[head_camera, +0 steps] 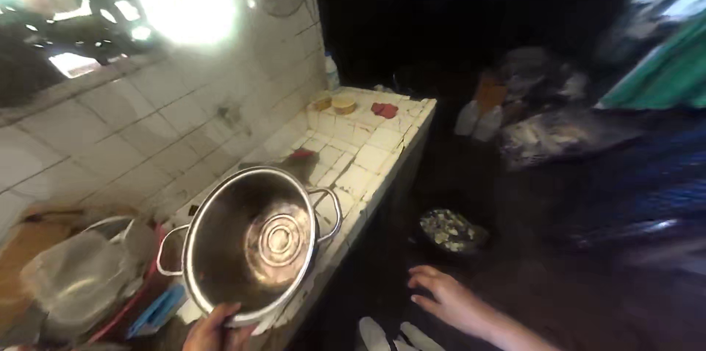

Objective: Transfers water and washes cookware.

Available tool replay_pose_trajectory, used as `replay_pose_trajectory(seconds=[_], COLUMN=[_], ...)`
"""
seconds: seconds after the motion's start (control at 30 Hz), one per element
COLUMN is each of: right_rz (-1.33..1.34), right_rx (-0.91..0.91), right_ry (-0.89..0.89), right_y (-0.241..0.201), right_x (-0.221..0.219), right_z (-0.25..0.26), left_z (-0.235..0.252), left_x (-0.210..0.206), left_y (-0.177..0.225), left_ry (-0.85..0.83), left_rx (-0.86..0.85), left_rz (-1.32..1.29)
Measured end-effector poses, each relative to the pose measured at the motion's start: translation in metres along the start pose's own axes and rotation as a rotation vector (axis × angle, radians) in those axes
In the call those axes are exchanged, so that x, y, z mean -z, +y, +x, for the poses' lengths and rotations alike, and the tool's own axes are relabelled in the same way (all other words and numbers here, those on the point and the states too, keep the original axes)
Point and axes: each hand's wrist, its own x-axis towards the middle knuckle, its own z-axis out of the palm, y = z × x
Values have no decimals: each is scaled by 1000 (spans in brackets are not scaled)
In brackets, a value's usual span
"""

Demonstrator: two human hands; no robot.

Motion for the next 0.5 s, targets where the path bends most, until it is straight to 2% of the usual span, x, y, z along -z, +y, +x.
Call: replay_pose_trajectory(seconds=[0.1, 0.2, 0.27, 0.4, 0.5], right_rz=[30, 90, 117, 97, 54], right_rx=[11, -72, -107, -61, 41], right_ry=[65, 151, 142, 104, 77], right_y=[3, 20, 32, 60, 70], right_x=[26, 43, 61, 111, 163], right_z=[28, 48, 64, 124, 194], left_z=[91, 172, 219, 300, 349], left_x=[-71, -149, -196, -266, -306], left_y=[1, -1, -7, -23, -32], left_ry=[-35, -66, -72, -6, 74], left_rx=[98, 194, 226, 182, 125], left_rz=[-38, -87, -105, -116, -161])
